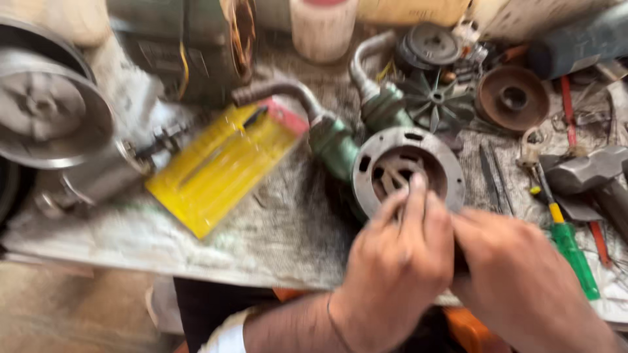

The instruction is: The person works on a disassembled water pump on a cluttered workbench. They use a power drill on the pump housing, scrape the housing's inner cavity and rim with a screwdriver, pick at debris by hand, and press a round component into the housing's center bore.

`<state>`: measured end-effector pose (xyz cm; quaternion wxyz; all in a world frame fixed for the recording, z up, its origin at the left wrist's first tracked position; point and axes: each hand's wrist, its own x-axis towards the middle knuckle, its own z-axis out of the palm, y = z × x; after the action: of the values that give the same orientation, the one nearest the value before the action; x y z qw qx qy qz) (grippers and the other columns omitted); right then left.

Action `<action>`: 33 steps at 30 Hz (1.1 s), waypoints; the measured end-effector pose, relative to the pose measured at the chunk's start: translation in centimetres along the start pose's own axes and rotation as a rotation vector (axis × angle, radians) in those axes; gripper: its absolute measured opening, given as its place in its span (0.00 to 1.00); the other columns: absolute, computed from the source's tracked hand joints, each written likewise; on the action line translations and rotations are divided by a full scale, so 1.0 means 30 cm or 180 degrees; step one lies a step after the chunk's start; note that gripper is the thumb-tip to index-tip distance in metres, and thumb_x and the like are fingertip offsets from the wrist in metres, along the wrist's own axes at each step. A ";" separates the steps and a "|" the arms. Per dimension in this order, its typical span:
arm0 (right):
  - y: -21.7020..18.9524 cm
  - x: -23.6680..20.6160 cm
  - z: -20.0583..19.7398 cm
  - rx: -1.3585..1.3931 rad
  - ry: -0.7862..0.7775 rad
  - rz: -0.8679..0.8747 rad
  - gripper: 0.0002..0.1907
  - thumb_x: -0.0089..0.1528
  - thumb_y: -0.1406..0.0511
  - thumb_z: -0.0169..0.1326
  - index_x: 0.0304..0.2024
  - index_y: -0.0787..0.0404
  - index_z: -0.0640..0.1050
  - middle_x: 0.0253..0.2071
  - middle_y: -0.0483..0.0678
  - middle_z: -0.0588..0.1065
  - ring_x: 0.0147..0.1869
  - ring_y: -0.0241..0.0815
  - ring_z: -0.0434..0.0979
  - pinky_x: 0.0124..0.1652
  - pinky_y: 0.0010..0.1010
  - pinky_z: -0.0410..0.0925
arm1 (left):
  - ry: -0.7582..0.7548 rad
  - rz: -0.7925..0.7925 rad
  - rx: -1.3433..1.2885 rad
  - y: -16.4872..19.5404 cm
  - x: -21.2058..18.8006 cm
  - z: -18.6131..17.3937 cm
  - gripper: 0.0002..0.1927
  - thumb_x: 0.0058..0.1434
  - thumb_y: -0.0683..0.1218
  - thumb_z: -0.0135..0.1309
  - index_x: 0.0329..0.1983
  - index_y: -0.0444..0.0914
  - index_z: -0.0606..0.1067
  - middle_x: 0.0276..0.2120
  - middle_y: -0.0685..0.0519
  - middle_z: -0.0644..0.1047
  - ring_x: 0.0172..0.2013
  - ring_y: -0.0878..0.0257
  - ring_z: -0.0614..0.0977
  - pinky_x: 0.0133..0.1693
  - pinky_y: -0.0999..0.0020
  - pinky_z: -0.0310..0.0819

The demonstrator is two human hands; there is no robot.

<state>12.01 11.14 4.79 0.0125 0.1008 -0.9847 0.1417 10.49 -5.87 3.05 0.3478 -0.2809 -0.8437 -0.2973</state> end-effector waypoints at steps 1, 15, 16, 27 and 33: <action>-0.001 0.000 0.001 0.0034 0.0032 0.0051 0.12 0.48 0.65 0.64 0.33 0.58 0.79 0.32 0.52 0.79 0.41 0.59 0.80 0.40 0.45 0.72 | 0.0059 0.0068 -0.0060 -0.004 0.005 0.001 0.13 0.67 0.36 0.51 0.52 0.22 0.74 0.51 0.28 0.78 0.45 0.50 0.85 0.61 0.65 0.76; 0.010 -0.029 0.035 -0.0521 -0.0236 0.0154 0.11 0.51 0.65 0.61 0.36 0.59 0.78 0.34 0.48 0.77 0.38 0.55 0.80 0.40 0.45 0.73 | -0.0201 0.0046 -0.0062 -0.004 -0.100 0.066 0.18 0.67 0.39 0.51 0.56 0.23 0.71 0.58 0.28 0.77 0.50 0.51 0.85 0.65 0.63 0.72; 0.011 -0.030 0.030 -0.0423 -0.0200 0.0114 0.12 0.51 0.66 0.61 0.37 0.60 0.79 0.34 0.48 0.77 0.39 0.55 0.80 0.39 0.44 0.73 | -0.0244 0.0025 -0.0077 -0.005 -0.103 0.060 0.18 0.68 0.39 0.51 0.57 0.23 0.71 0.58 0.28 0.76 0.52 0.51 0.85 0.65 0.63 0.72; 0.074 -0.073 0.064 -0.0436 0.0441 0.0106 0.26 0.52 0.67 0.60 0.56 0.57 0.81 0.36 0.49 0.77 0.35 0.52 0.80 0.35 0.40 0.72 | -0.0656 -0.0081 -0.0275 -0.015 -0.090 0.034 0.25 0.69 0.41 0.46 0.67 0.25 0.68 0.64 0.36 0.74 0.67 0.48 0.76 0.74 0.51 0.59; 0.069 -0.056 0.076 -0.0132 0.0670 0.0018 0.23 0.54 0.70 0.59 0.53 0.56 0.82 0.36 0.47 0.79 0.33 0.49 0.80 0.33 0.37 0.72 | -0.0641 -0.0182 0.0262 0.003 -0.099 0.060 0.27 0.68 0.42 0.45 0.69 0.28 0.70 0.66 0.40 0.74 0.72 0.45 0.70 0.75 0.52 0.53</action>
<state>13.26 12.76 1.93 0.1175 0.0822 -0.9809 0.1312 11.60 -5.35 -0.21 0.2639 -0.2706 -0.8935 -0.2424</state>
